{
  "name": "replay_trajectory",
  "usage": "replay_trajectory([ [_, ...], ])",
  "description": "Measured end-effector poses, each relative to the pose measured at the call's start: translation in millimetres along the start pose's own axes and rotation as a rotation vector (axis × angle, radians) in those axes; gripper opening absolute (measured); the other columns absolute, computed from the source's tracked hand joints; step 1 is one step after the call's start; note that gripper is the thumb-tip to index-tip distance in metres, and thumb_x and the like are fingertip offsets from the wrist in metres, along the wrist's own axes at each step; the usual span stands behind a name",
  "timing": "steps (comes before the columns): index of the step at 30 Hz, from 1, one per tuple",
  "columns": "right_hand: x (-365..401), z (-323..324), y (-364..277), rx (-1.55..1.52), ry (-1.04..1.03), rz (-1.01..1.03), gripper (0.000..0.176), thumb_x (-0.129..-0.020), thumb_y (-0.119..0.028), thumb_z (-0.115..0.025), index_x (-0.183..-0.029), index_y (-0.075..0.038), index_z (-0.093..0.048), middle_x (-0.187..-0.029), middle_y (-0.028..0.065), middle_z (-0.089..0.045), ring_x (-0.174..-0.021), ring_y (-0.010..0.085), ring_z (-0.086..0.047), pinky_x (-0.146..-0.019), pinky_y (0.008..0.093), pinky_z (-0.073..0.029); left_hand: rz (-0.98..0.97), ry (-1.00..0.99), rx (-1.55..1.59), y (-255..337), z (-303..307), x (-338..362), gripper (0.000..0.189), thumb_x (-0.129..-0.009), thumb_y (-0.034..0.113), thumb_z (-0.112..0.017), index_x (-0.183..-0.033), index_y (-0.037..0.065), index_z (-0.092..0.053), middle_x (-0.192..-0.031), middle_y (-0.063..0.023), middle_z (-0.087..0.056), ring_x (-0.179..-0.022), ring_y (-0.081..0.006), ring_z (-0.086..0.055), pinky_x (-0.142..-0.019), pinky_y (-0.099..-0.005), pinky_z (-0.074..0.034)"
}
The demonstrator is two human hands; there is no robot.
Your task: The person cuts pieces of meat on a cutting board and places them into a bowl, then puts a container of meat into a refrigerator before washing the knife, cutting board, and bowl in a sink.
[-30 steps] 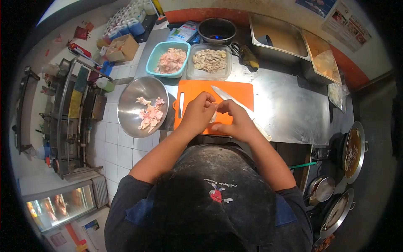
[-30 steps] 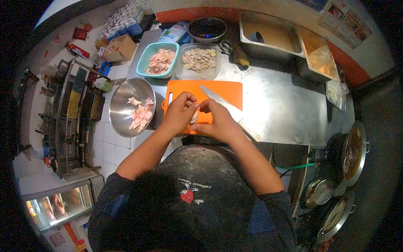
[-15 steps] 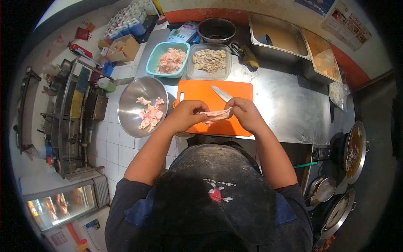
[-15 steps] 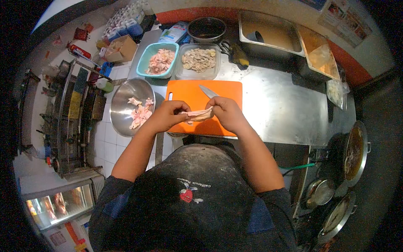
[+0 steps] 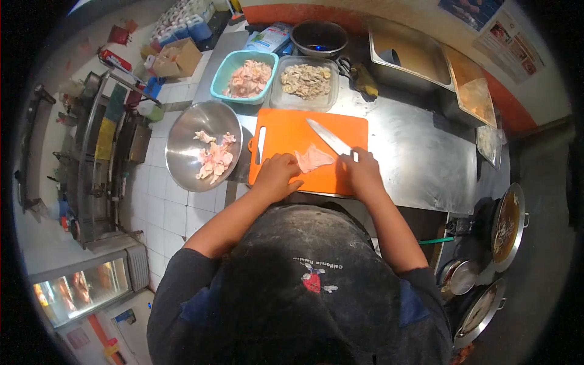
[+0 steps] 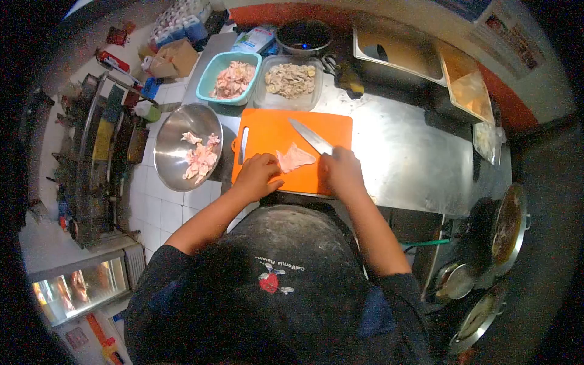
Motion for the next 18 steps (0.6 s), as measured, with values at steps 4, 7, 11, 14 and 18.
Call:
replay_trajectory([
  [4, 44, 33, 3, 0.342, -0.171, -0.059, 0.021, -0.1, -0.019, -0.067, -0.12, -0.011, -0.068, -0.112, 0.0253, -0.062, -0.097, 0.0473, -0.069, -0.085, 0.0553, -0.058, 0.179, -0.089, 0.099, -15, -8, 0, 0.042, -0.085, 0.029, -0.089, -0.12, 0.008, -0.077, -0.12, -0.0116, -0.071, -0.118, -0.0346, -0.066, -0.102, -0.0459, -0.053],
  [7, 51, 28, 17, 0.289, -0.215, -0.111, 0.022, -0.104, -0.017, -0.06, -0.125, -0.011, -0.063, -0.114, 0.0256, -0.06, -0.096, 0.0492, -0.069, -0.082, 0.0576, -0.058, 0.079, 0.228, 0.081, -3, -2, -15, 0.043, -0.085, 0.031, -0.088, -0.119, 0.008, -0.074, -0.118, -0.0102, -0.069, -0.116, -0.0334, -0.065, -0.099, -0.0485, -0.052],
  [11, 63, 26, 2, 0.245, -0.172, -0.19, 0.03, -0.102, -0.009, -0.058, -0.131, -0.001, -0.058, -0.114, 0.03, -0.063, -0.099, 0.0513, -0.07, -0.084, 0.0595, -0.057, 0.145, 0.171, 0.064, 0, -18, -36, 0.03, -0.088, 0.029, -0.086, -0.106, 0.007, -0.077, -0.105, -0.0121, -0.073, -0.104, -0.0359, -0.069, -0.093, -0.0496, -0.054],
  [14, 66, -6, -7, 0.179, -0.329, -0.131, 0.021, -0.103, -0.011, -0.056, -0.12, 0.0, -0.057, -0.107, 0.032, -0.068, -0.096, 0.0528, -0.071, -0.083, 0.0611, -0.057, 0.19, 0.103, 0.092, 0, -30, -38, 0.023, -0.09, 0.026, -0.084, -0.102, 0.007, -0.079, -0.097, -0.0145, -0.074, -0.098, -0.0383, -0.07, -0.09, -0.0501, -0.056],
  [18, 56, -27, -38, 0.2, -0.385, -0.045, 0.016, -0.106, -0.013, -0.05, -0.113, 0.001, -0.056, -0.099, 0.031, -0.073, -0.091, 0.0518, -0.074, -0.082, 0.061, -0.059, 0.185, 0.174, 0.149, 1, -31, -36, 0.016, -0.09, 0.02, -0.08, -0.096, 0.006, -0.078, -0.089, -0.0162, -0.073, -0.091, -0.0387, -0.071, -0.084, -0.0509, -0.057],
])
Point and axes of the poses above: each hand's wrist, its own x-axis away from the middle knuckle, its own z-axis out of the back of the hand, y = z × x, the point moved 7 cm from there along -x, towards the middle knuckle
